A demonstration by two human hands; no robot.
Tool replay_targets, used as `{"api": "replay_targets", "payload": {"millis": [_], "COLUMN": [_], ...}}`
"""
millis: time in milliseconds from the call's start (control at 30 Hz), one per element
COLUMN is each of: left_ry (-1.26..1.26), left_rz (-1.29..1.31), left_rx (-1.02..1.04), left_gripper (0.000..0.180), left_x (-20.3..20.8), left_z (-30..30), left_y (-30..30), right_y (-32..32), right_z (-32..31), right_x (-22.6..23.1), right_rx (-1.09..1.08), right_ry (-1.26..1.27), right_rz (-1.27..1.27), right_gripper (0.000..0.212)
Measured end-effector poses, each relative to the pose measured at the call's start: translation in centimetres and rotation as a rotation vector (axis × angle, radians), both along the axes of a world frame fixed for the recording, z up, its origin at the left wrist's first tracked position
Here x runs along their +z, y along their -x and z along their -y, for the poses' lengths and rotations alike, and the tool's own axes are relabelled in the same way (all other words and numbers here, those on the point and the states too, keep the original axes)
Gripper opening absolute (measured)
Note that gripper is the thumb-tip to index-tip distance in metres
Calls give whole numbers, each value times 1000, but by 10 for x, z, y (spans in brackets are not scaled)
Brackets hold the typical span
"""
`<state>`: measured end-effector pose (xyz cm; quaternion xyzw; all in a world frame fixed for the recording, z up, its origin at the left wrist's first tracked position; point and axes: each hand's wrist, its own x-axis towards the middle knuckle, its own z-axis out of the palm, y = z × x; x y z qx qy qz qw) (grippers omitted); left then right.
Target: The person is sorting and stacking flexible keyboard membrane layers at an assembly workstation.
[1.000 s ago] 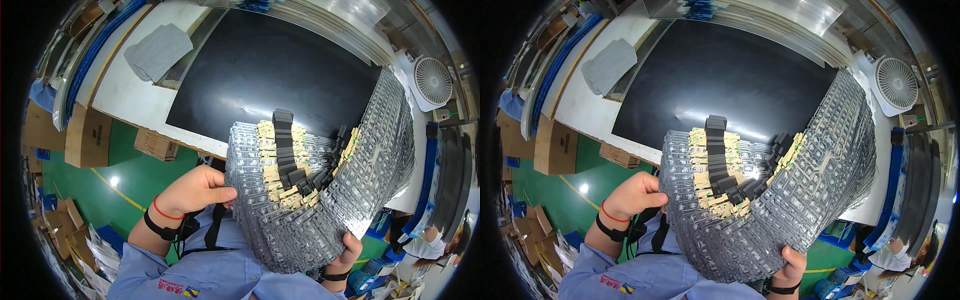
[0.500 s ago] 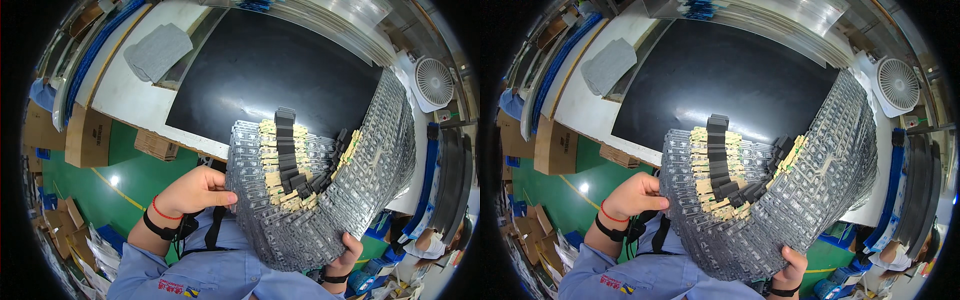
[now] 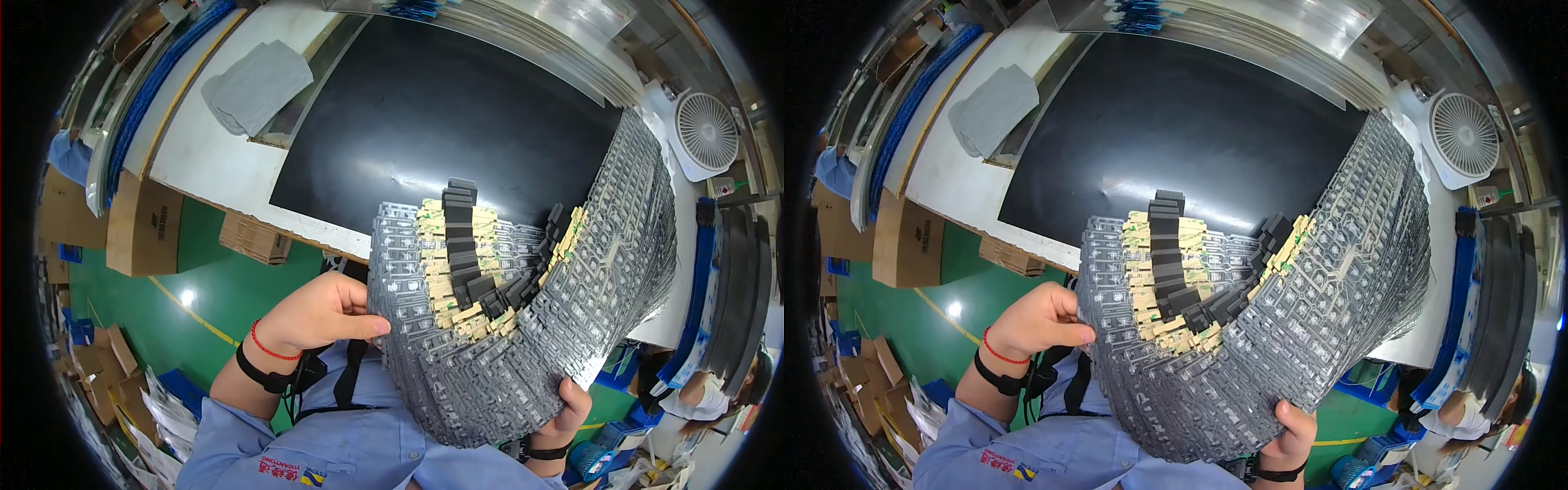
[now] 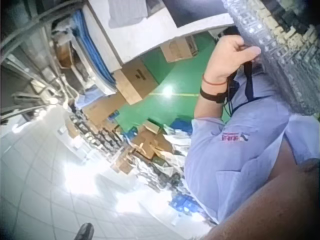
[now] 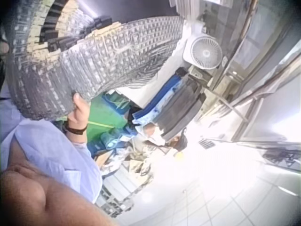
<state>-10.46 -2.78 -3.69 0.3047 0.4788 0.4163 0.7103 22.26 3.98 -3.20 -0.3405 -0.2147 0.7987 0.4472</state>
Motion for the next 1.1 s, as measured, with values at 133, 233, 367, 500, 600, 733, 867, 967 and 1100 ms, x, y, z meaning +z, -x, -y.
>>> {"api": "replay_targets", "payload": {"millis": [133, 233, 367, 500, 600, 733, 867, 967, 1100], "left_ry": [7, -3, -6, -23, -52, -8, -65, -97, -99], "left_rz": [19, -2, -15, -10, 5, 43, -77, -128, -109], "left_rx": [27, 16, -6, -56, -52, 54, -26, -59, -31], "left_gripper": [17, 16, 16, 17, 17, 20, 25, 26, 22], "left_x": [-3, -4, -1, 3, 1, 2, 3, -1, -3], "left_z": [1, 2, 2, 1, 3, 4, 0, 1, -1], "left_y": [-4, -3, -2, 0, -1, -1, -2, -1, 3], "right_y": [-3, -2, -11, 1, 5, 6, -6, -7, -5], "right_z": [0, 0, 0, 0, -3, -3, -2, -3, -4], "right_x": [1, 1, -10, -6, -5, -2, -3, 2, 4], "right_rx": [-4, 6, 32, 0, 40, 49, 32, 35, 4], "right_ry": [0, 5, 58, 159, 150, 80, 38, 23, 44], "right_rz": [14, 1, 35, 53, -16, -24, -15, 3, -6], "right_gripper": [65, 65, 61, 58, 59, 59, 60, 61, 63]}}
